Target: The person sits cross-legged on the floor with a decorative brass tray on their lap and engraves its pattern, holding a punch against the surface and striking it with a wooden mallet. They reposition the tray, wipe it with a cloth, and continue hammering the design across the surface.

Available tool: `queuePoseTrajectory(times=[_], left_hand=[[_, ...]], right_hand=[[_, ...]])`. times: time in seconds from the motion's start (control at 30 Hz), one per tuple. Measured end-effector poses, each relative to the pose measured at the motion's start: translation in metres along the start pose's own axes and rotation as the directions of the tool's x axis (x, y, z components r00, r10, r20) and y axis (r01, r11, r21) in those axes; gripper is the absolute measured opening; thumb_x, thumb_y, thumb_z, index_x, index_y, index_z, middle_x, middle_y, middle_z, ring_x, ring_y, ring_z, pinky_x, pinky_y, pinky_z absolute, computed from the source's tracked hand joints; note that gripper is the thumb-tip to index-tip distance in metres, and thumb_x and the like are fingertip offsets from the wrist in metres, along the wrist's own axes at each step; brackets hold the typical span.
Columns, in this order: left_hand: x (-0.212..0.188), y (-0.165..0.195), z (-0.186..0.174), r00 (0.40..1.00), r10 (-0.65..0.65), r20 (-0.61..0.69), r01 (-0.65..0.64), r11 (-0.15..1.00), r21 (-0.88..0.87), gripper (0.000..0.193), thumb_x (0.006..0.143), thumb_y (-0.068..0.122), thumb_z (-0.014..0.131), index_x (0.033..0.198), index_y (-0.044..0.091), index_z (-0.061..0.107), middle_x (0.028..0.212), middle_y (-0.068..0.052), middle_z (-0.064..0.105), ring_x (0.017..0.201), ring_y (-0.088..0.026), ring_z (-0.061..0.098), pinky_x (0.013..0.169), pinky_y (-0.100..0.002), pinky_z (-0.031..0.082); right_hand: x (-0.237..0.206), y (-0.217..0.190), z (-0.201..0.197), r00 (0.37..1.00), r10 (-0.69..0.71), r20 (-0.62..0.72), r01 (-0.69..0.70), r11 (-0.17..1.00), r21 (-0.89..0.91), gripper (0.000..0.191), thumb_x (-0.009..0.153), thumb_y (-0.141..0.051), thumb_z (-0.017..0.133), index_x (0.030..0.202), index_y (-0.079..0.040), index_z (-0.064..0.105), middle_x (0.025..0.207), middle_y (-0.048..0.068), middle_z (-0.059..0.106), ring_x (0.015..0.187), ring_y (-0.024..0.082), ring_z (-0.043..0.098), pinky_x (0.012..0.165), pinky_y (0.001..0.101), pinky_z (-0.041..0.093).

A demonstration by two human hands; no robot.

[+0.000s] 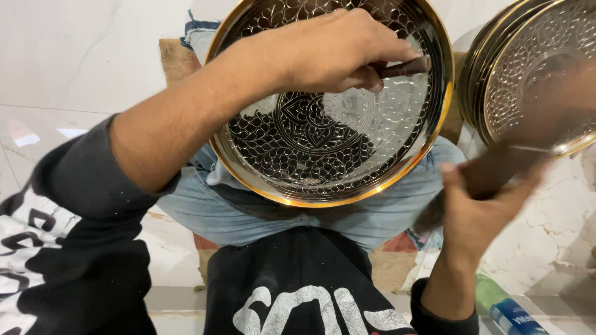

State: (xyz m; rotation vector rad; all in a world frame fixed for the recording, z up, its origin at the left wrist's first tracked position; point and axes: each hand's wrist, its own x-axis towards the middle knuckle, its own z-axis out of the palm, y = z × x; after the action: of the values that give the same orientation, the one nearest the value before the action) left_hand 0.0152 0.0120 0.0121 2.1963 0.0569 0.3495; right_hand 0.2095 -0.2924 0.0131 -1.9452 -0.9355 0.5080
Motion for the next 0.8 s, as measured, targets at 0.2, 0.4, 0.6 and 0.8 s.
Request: queuePoseTrajectory(times=[0.2, 0.4, 0.6, 0.8], left_hand=[[-0.002, 0.0, -0.001, 0.999, 0.002, 0.034, 0.001, 0.995, -0.098, 0.045, 0.089, -0.002, 0.075, 0.132, 0.004, 0.062, 0.108, -0.014, 0.074, 0.096, -0.029, 0.075, 0.079, -0.043, 0.057], [-0.009, 0.001, 0.002, 0.991, 0.071, -0.113, -0.071, 0.997, 0.001, 0.044, 0.088, 0.006, 0.082, 0.128, 0.002, 0.066, 0.107, -0.017, 0.073, 0.097, -0.039, 0.07, 0.082, -0.048, 0.054], [-0.017, -0.004, 0.012, 0.981, 0.049, -0.187, -0.045, 0.999, 0.025, 0.042, 0.093, 0.005, 0.08, 0.131, 0.001, 0.065, 0.111, -0.017, 0.071, 0.102, -0.039, 0.069, 0.087, -0.048, 0.054], [-0.039, 0.001, 0.027, 0.913, -0.034, -0.407, 0.072, 0.994, 0.079, 0.043, 0.099, 0.009, 0.082, 0.136, 0.002, 0.06, 0.109, -0.016, 0.067, 0.1, -0.037, 0.068, 0.085, -0.046, 0.054]], right_hand=[[0.025, -0.005, -0.008, 0.982, -0.073, 0.173, 0.118, 0.957, -0.266, 0.08, 0.101, 0.002, 0.088, 0.154, -0.01, 0.03, 0.107, 0.016, 0.066, 0.088, 0.024, 0.065, 0.084, 0.0351, 0.058], [0.042, -0.03, -0.01, 0.905, -0.303, 0.299, 0.416, 0.778, -0.471, 0.087, 0.088, 0.003, 0.087, 0.157, -0.005, 0.034, 0.116, 0.018, 0.066, 0.097, 0.029, 0.068, 0.09, 0.0368, 0.057], [0.074, -0.095, -0.01, 0.862, -0.316, 0.396, 0.497, 0.673, -0.547, 0.078, 0.09, -0.001, 0.087, 0.155, -0.004, 0.045, 0.125, 0.022, 0.069, 0.102, 0.033, 0.071, 0.091, 0.0388, 0.059], [0.089, -0.11, -0.02, 0.742, -0.41, 0.53, 0.664, 0.342, -0.665, 0.063, 0.097, -0.002, 0.083, 0.153, -0.004, 0.053, 0.124, 0.021, 0.074, 0.102, 0.031, 0.074, 0.086, 0.0392, 0.059]])
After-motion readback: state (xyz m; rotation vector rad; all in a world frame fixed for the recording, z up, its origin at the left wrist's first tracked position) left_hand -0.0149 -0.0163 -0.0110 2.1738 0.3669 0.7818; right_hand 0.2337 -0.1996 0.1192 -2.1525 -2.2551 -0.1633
